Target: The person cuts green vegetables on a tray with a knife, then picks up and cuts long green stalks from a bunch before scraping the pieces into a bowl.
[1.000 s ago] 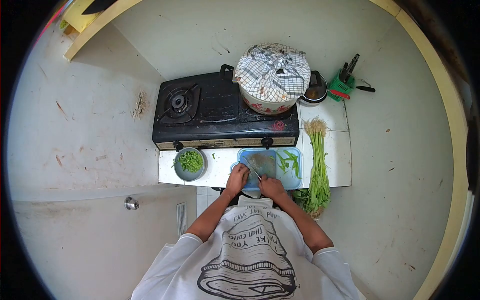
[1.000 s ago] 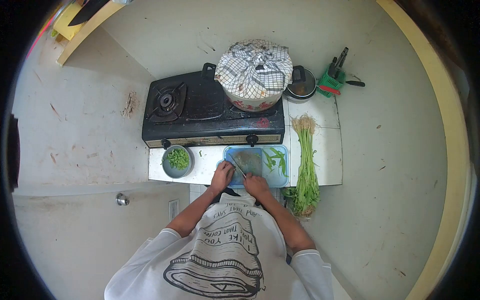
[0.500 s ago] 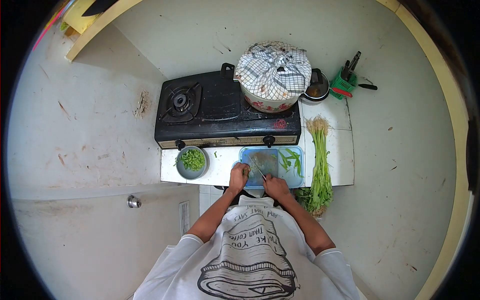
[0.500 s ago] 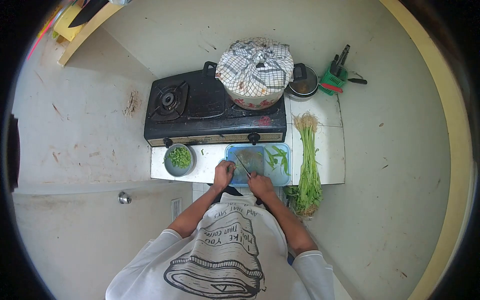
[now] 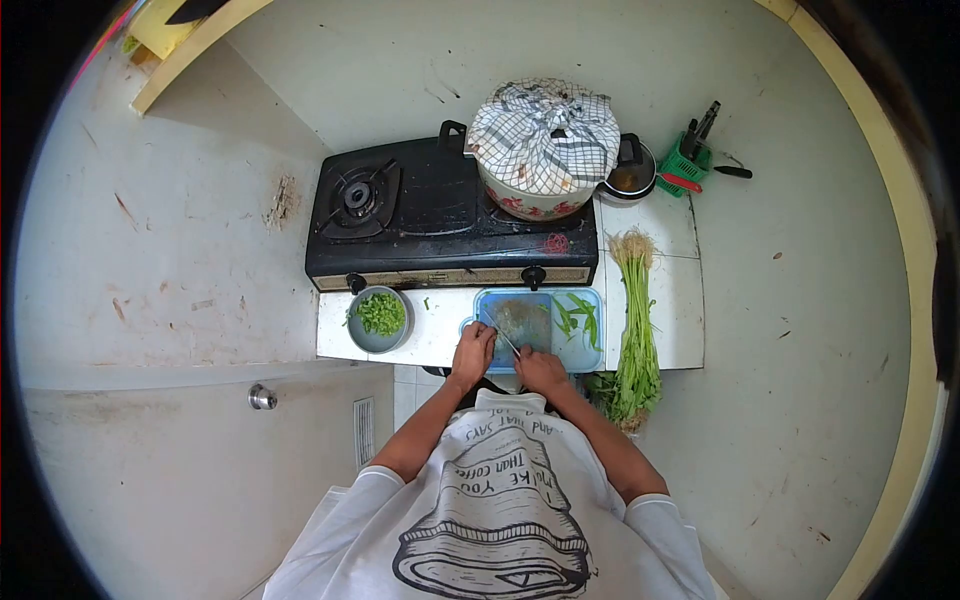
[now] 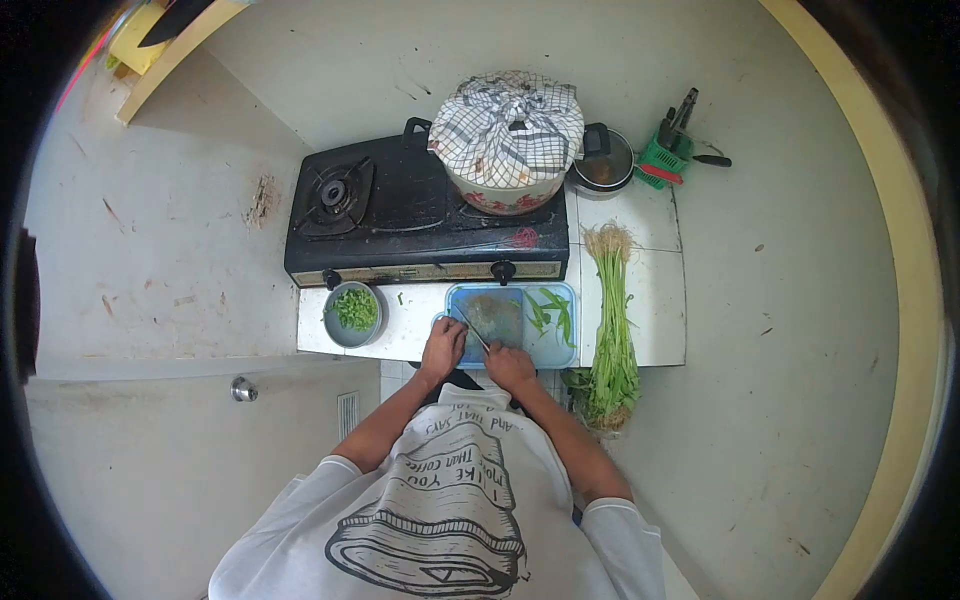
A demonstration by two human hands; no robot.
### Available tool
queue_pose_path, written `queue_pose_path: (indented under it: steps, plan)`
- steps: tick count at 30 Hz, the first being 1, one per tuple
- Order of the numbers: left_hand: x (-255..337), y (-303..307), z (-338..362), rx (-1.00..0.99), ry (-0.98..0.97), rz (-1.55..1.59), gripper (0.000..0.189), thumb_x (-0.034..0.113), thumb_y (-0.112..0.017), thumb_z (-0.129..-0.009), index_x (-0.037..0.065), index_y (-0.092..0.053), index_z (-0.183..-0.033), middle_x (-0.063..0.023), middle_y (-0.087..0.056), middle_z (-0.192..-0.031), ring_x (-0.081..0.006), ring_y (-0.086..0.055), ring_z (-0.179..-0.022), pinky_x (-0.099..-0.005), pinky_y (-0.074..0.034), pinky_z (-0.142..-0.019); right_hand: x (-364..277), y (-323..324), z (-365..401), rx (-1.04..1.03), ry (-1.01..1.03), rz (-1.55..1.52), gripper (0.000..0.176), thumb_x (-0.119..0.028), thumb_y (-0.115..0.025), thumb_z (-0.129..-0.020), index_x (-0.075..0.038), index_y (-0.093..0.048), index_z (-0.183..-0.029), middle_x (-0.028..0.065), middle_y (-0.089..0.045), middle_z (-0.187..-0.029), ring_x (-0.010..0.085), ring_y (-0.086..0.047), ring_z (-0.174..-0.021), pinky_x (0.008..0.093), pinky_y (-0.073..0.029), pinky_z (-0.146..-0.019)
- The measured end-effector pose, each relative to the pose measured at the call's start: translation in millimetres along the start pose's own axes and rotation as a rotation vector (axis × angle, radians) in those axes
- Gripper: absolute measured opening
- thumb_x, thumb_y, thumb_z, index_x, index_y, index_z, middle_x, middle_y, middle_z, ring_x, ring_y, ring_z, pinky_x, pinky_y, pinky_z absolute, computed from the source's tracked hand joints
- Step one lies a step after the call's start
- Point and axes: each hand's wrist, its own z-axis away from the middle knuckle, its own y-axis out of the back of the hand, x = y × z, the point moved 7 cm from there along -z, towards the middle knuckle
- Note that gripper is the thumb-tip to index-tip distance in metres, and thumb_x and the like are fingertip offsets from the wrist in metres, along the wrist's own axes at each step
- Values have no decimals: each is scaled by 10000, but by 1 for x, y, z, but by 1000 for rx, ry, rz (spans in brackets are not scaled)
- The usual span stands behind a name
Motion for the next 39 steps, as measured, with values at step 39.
queue_pose_path:
  steps: [39]
  plan:
    - [-9,8,8,97,72,-63,59,82,-748,-819,83,-743,-877,-109,-678,-903,-343,-629,-883,-466,-506,-786,-20,4,19,19,25,26,355,-330,-527,-1014,23,-567,-1023,249,-714,-742,442,-724,-710,553,-589,-668]
